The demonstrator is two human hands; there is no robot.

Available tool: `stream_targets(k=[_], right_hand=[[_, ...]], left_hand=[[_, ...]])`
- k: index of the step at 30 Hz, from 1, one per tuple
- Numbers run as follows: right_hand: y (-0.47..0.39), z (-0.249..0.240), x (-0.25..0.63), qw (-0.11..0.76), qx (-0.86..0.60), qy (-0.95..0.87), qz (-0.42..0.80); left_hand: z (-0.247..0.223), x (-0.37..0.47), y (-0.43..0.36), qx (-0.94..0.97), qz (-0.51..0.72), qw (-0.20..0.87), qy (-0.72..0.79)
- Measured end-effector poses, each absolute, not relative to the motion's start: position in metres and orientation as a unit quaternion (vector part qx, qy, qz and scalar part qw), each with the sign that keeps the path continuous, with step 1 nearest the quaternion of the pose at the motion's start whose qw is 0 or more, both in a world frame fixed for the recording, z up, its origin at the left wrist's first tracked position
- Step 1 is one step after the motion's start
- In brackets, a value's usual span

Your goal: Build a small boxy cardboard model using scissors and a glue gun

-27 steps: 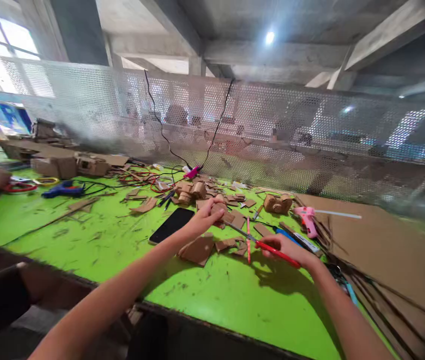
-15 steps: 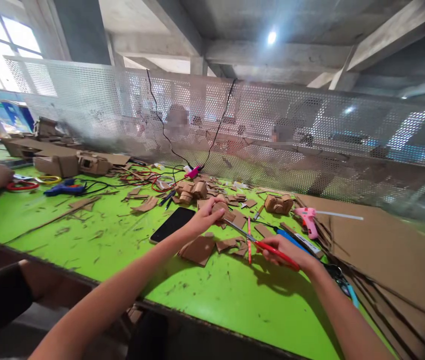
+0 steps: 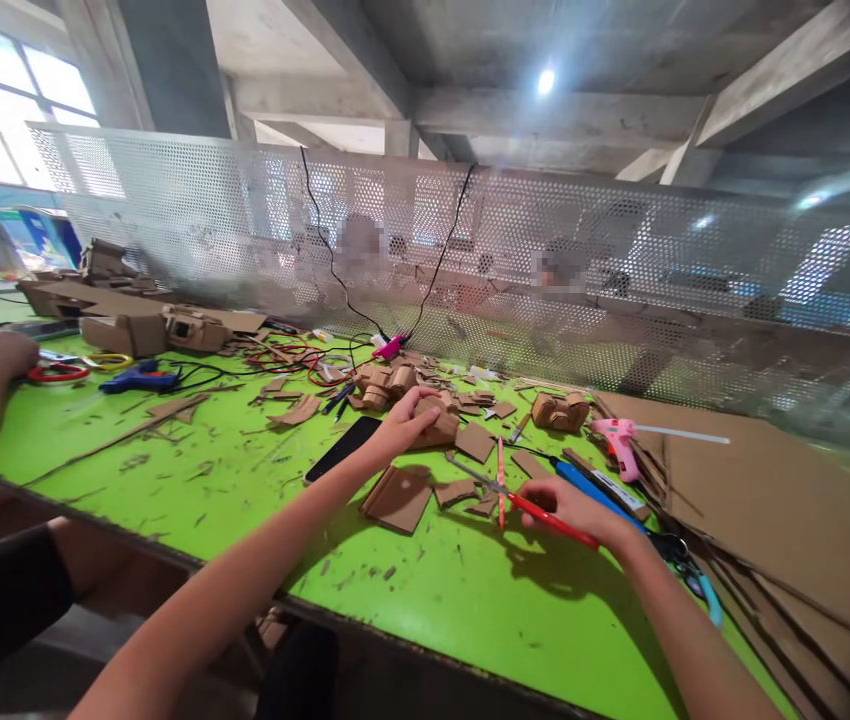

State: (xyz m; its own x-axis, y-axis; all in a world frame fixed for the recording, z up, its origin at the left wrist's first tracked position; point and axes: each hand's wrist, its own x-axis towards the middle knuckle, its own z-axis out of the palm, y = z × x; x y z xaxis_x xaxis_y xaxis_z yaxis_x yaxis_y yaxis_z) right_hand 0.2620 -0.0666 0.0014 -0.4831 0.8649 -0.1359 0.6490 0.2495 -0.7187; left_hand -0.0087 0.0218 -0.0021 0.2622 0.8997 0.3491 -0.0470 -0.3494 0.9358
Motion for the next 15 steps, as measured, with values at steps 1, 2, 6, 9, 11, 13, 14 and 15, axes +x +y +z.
stream_targets(k=[1, 2, 6, 9, 11, 13, 14, 15], right_hand=[[-0.066, 0.0, 0.264, 0.158, -0.486, -0.778, 0.365], [-0.065, -0.001, 0.266, 0.17, -0.488, -0.775, 0.362], [-0.061, -0.003, 0.272, 0.199, -0.499, -0.754, 0.377], [-0.061, -0.001, 0.271, 0.207, -0.497, -0.748, 0.388], [-0.062, -0.001, 0.269, 0.211, -0.498, -0.747, 0.388], [-0.063, 0.0, 0.268, 0.215, -0.501, -0.746, 0.384], [-0.063, 0.001, 0.267, 0.216, -0.502, -0.745, 0.382], [-0.063, 0.001, 0.267, 0.218, -0.503, -0.744, 0.381]], left_hand=[[-0.002, -0.009, 0.022, 0.642, 0.512, 0.462, 0.335], [-0.001, -0.01, 0.021, 0.641, 0.513, 0.461, 0.338], [0.0, -0.008, 0.015, 0.647, 0.512, 0.458, 0.33], [0.0, -0.007, 0.012, 0.659, 0.517, 0.446, 0.314], [0.0, -0.006, 0.01, 0.665, 0.514, 0.447, 0.306], [0.0, -0.006, 0.008, 0.671, 0.51, 0.448, 0.298], [0.001, -0.007, 0.007, 0.674, 0.509, 0.447, 0.296], [0.001, -0.007, 0.006, 0.677, 0.508, 0.443, 0.294]])
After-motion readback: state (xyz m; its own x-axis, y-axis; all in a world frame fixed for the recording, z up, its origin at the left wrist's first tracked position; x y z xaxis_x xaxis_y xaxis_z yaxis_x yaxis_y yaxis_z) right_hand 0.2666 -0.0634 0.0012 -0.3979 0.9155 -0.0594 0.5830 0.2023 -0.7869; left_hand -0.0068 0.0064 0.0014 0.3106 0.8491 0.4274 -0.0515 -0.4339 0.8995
